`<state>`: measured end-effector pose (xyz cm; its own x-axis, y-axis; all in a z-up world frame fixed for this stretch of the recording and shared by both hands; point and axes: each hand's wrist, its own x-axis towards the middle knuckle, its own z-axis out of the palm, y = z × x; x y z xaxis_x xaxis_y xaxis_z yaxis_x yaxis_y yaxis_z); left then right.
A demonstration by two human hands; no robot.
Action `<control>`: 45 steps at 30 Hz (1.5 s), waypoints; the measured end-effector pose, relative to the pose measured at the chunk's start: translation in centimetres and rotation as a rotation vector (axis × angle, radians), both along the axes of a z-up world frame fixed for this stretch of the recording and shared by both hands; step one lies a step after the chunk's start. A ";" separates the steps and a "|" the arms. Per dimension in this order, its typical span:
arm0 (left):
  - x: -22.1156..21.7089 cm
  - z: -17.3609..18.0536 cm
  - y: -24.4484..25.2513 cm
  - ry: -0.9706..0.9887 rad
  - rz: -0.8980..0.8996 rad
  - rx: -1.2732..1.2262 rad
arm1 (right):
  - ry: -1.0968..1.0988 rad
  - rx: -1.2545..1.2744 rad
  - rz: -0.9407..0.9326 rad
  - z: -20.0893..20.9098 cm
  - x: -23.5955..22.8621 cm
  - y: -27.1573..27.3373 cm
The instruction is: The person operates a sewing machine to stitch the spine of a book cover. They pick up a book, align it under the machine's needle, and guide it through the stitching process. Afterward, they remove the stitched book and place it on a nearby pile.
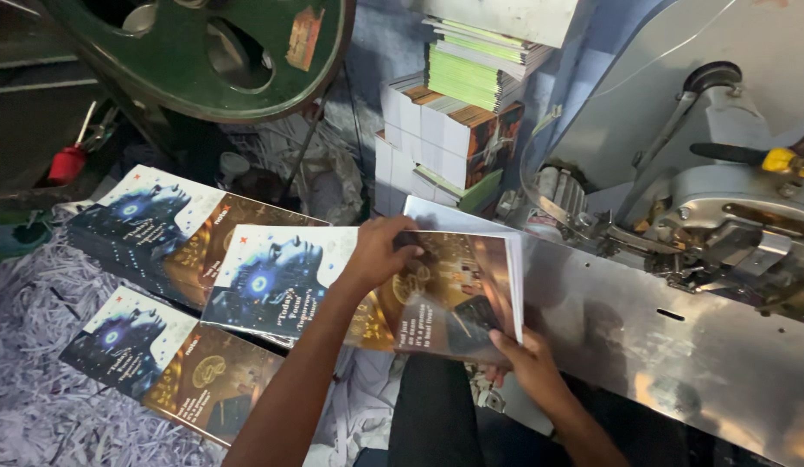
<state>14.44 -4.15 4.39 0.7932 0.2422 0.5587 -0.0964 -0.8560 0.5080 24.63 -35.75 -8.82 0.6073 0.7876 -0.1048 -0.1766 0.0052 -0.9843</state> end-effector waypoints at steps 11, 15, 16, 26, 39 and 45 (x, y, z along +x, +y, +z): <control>-1.6 -0.5 9.3 0.564 0.148 0.221 | 0.113 -0.085 -0.265 1.3 -0.5 -4.2; -6.2 -0.1 14.9 0.810 0.369 0.071 | 0.177 -0.043 -0.239 2.2 -0.8 -4.6; -7.4 0.3 15.4 0.777 0.397 0.005 | 0.172 -0.027 -0.225 2.2 -0.9 -4.7; -13.8 0.6 18.1 0.570 0.676 -0.138 | 0.225 -0.041 -0.251 1.3 -0.2 -5.2; -18.1 -6.5 19.9 0.090 0.518 -0.563 | 0.274 -0.063 -0.288 1.4 0.3 -5.2; -23.7 -10.0 22.8 0.708 0.665 -0.685 | 0.298 -0.013 -0.280 2.5 0.1 -4.7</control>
